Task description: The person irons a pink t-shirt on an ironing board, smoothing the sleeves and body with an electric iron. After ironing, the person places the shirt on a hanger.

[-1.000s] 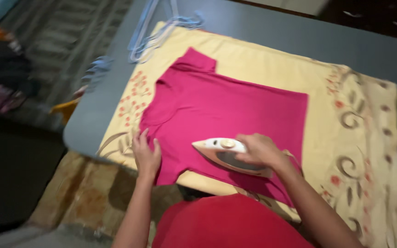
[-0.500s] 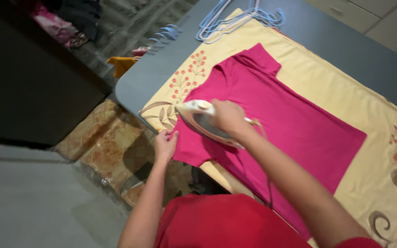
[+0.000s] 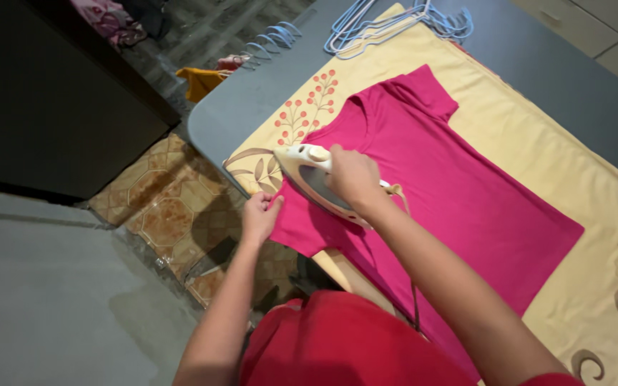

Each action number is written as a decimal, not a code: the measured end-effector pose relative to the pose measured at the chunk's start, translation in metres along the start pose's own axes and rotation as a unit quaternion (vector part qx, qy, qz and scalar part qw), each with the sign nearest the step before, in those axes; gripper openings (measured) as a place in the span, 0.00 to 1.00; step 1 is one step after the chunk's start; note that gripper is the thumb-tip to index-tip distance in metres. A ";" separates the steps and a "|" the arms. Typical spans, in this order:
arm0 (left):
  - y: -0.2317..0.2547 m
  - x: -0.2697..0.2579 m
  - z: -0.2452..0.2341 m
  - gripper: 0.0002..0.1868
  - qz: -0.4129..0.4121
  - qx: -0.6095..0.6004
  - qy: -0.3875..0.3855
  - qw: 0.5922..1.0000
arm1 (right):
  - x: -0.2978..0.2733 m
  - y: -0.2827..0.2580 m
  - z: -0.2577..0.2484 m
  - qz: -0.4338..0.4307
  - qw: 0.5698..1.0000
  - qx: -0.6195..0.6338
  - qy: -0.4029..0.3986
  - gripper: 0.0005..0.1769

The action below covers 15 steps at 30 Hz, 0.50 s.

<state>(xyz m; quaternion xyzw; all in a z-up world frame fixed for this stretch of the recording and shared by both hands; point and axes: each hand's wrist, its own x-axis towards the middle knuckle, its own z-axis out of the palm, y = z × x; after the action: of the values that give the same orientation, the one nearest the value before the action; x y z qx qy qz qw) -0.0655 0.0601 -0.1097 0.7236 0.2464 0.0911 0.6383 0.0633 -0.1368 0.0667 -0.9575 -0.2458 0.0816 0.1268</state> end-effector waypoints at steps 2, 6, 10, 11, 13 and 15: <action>0.006 0.003 0.000 0.15 -0.014 0.059 -0.008 0.998 | 0.001 0.001 -0.003 0.002 1.000 0.015 -0.013 0.13; 0.040 0.019 0.004 0.20 0.005 0.234 0.014 0.972 | -0.047 0.027 -0.021 0.020 0.998 0.022 -0.055 0.19; 0.082 0.038 0.027 0.19 -0.015 0.269 -0.019 0.963 | -0.114 0.071 -0.038 0.128 0.979 -0.010 -0.157 0.19; 0.089 0.039 0.032 0.19 -0.004 0.291 -0.027 0.956 | -0.125 0.079 -0.041 0.185 0.961 -0.027 -0.203 0.19; 0.100 0.042 0.039 0.19 0.016 0.335 -0.042 0.941 | -0.141 0.096 -0.046 0.192 0.966 -0.061 -0.162 0.20; 0.100 0.037 0.040 0.16 0.089 0.364 0.007 0.927 | -0.130 0.104 -0.042 0.197 0.971 -0.033 -0.130 0.17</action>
<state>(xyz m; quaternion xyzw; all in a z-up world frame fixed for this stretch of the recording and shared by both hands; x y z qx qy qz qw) 0.0080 0.0362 -0.0260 0.9244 0.2014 0.0569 0.3190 0.0067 -0.2972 0.0894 -0.9719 -0.0690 0.2208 0.0437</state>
